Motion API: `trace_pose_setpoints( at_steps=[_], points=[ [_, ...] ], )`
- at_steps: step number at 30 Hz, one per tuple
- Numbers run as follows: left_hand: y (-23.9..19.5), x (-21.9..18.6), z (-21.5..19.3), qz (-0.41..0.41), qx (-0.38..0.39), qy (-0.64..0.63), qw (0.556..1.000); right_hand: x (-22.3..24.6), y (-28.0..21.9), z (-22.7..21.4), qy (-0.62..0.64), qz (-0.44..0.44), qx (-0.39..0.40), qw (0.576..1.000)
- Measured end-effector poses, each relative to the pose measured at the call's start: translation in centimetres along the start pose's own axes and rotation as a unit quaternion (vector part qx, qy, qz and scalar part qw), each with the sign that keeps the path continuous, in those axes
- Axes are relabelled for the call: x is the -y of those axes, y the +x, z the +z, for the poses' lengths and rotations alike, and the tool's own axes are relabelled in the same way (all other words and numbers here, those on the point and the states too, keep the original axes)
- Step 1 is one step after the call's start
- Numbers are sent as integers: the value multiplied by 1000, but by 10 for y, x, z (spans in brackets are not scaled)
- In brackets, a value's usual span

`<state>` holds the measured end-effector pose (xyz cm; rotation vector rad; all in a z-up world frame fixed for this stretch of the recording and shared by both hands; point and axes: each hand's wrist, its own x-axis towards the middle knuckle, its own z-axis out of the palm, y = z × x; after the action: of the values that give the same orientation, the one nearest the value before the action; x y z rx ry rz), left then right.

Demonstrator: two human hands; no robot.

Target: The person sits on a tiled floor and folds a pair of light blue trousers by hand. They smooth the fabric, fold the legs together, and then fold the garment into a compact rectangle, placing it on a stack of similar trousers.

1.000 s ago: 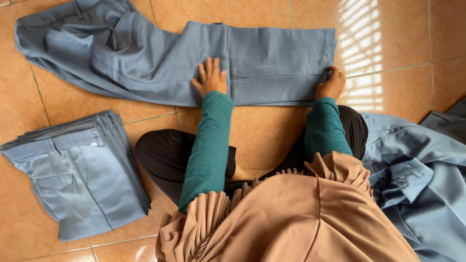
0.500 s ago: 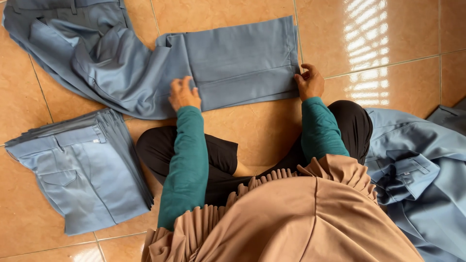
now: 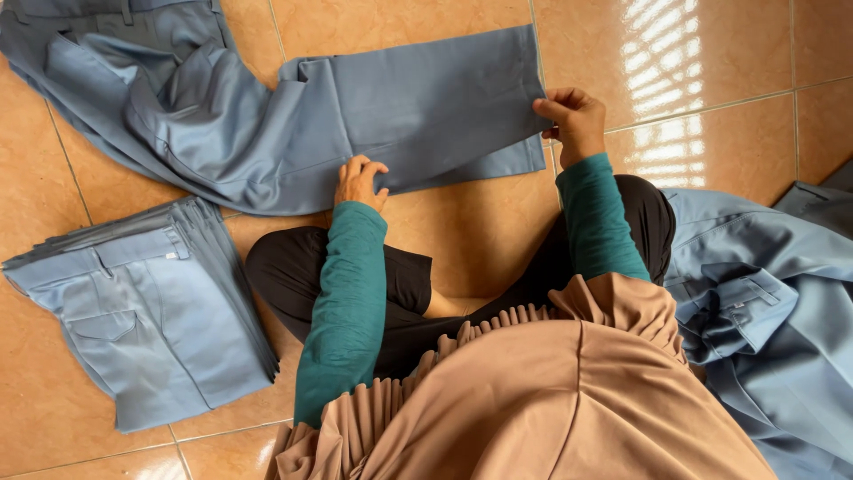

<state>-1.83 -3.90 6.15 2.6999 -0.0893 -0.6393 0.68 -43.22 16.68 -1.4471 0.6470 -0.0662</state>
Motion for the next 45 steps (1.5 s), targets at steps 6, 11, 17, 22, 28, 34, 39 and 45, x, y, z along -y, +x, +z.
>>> trace_pose_setpoints(
  at_steps=[6, 11, 17, 22, 28, 34, 39, 45],
  points=[
    [-15, -6, -25, -64, 62, 52, 995, -81, 9, -32, -40, 71, -34, 996],
    [-13, 4, -22, -64, 71, 31, 995, -115, 11, -46, -167, 103, -17, 980],
    [-14, 6, -23, -59, 75, 14, 995, -142, 42, -52, -436, 23, -43, 898],
    [-21, -5, -30, -69, 62, 6, 996, -98, 25, 3, -481, 26, -96, 871],
    [-4, 6, -1, -78, 53, 9, 996, -141, 66, -24, -480, 72, -68, 871],
    [46, -16, 83, 98, -254, 18, 962, -113, 19, 0, -577, -41, -210, 788],
    [55, -99, 78, 206, -208, 77, 953, -116, -4, 106, -545, -418, -57, 725],
    [111, -22, 42, 164, -186, 160, 955, -143, 12, 71, -637, -333, -49, 693]
  ],
)
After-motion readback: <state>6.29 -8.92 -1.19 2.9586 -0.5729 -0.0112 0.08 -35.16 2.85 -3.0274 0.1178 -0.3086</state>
